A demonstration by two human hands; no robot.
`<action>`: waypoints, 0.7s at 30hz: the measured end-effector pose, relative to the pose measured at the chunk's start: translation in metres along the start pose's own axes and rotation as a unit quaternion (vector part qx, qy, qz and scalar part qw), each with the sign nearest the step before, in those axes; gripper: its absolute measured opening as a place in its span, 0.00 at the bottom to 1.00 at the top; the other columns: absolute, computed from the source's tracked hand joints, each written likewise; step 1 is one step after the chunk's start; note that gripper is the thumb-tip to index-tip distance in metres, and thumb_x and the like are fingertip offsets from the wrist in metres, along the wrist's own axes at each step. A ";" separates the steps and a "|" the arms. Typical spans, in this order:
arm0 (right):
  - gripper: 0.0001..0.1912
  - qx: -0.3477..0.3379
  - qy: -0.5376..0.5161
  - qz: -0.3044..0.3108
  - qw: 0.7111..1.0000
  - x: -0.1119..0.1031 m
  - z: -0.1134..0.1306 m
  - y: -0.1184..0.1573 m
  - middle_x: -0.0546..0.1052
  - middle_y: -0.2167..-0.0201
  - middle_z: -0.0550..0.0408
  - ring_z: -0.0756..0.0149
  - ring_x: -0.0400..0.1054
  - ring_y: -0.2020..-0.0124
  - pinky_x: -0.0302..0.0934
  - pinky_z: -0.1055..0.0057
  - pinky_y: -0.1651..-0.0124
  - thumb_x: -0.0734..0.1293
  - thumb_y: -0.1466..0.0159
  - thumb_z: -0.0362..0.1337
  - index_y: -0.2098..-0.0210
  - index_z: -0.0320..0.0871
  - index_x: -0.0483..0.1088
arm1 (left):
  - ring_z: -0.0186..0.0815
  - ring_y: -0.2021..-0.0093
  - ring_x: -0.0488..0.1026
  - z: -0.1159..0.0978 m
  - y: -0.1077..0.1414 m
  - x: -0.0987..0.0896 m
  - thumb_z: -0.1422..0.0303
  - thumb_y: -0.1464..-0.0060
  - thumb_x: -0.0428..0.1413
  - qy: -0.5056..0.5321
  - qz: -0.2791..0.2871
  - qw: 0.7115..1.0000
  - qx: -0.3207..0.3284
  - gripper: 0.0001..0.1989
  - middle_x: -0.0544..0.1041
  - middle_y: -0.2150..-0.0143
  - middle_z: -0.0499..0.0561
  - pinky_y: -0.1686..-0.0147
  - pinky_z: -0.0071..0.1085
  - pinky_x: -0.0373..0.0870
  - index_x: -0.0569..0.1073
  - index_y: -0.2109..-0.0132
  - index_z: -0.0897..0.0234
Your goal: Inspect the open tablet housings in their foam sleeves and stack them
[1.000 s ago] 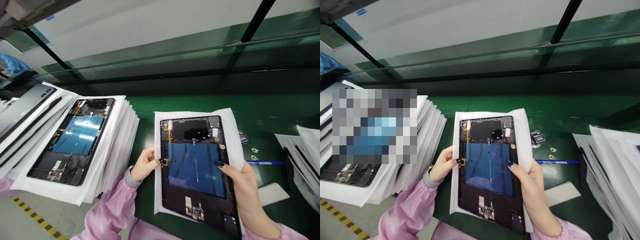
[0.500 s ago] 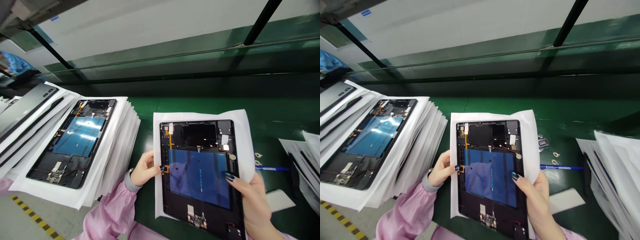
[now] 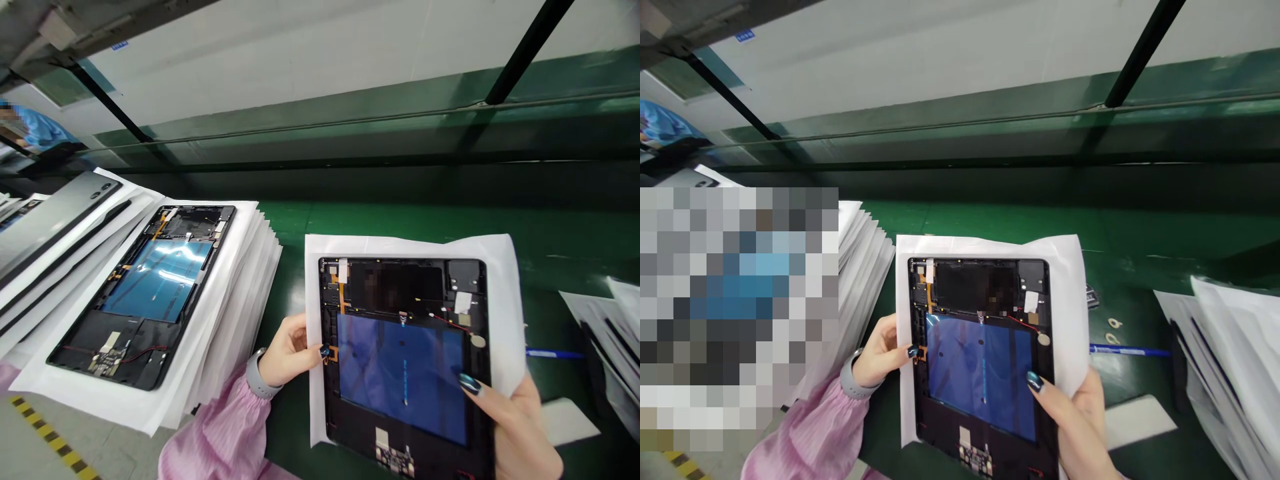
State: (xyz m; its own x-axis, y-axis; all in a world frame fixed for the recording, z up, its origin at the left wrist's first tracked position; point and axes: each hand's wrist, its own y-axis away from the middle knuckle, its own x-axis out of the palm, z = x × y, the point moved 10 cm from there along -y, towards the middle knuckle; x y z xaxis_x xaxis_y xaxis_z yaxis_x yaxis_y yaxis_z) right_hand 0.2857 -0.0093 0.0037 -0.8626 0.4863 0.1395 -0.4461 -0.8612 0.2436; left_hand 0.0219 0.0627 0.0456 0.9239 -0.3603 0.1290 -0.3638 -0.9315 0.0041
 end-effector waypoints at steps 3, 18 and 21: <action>0.13 0.003 -0.020 -0.015 1.000 0.004 0.000 -0.002 0.82 0.72 0.54 0.52 0.77 0.74 0.72 0.62 0.74 0.76 0.52 0.42 0.67 0.50 0.76 | 0.33 0.74 0.67 0.003 -0.001 -0.003 0.56 0.51 0.63 -0.004 -0.008 1.000 -0.008 0.15 0.75 0.74 0.50 0.72 0.27 0.68 0.79 0.67 0.66; 0.13 -0.092 0.243 0.106 0.960 0.042 0.059 -0.018 0.73 0.80 0.60 0.62 0.66 0.78 0.60 0.70 0.75 0.68 0.43 0.47 0.77 0.47 0.72 | 0.50 0.51 0.76 0.042 0.017 -0.006 0.64 0.57 0.66 0.159 -0.080 0.965 -0.195 0.27 0.81 0.52 0.54 0.49 0.40 0.71 0.75 0.47 0.62; 0.12 -0.138 0.336 -0.018 0.932 -0.010 0.095 -0.029 0.75 0.77 0.55 0.58 0.66 0.77 0.57 0.66 0.74 0.66 0.41 0.50 0.71 0.49 0.72 | 0.51 0.50 0.75 0.041 0.015 -0.008 0.63 0.57 0.67 0.167 -0.083 0.967 -0.176 0.29 0.81 0.52 0.55 0.48 0.41 0.70 0.75 0.46 0.62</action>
State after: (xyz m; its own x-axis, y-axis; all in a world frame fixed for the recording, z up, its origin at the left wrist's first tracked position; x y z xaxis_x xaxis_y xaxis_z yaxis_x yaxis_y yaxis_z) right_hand 0.3302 0.0251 0.0864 -0.7587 0.3940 -0.5188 -0.4428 -0.8960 -0.0329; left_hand 0.0141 0.0497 0.0038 0.9048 -0.1159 0.4098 -0.2857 -0.8788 0.3823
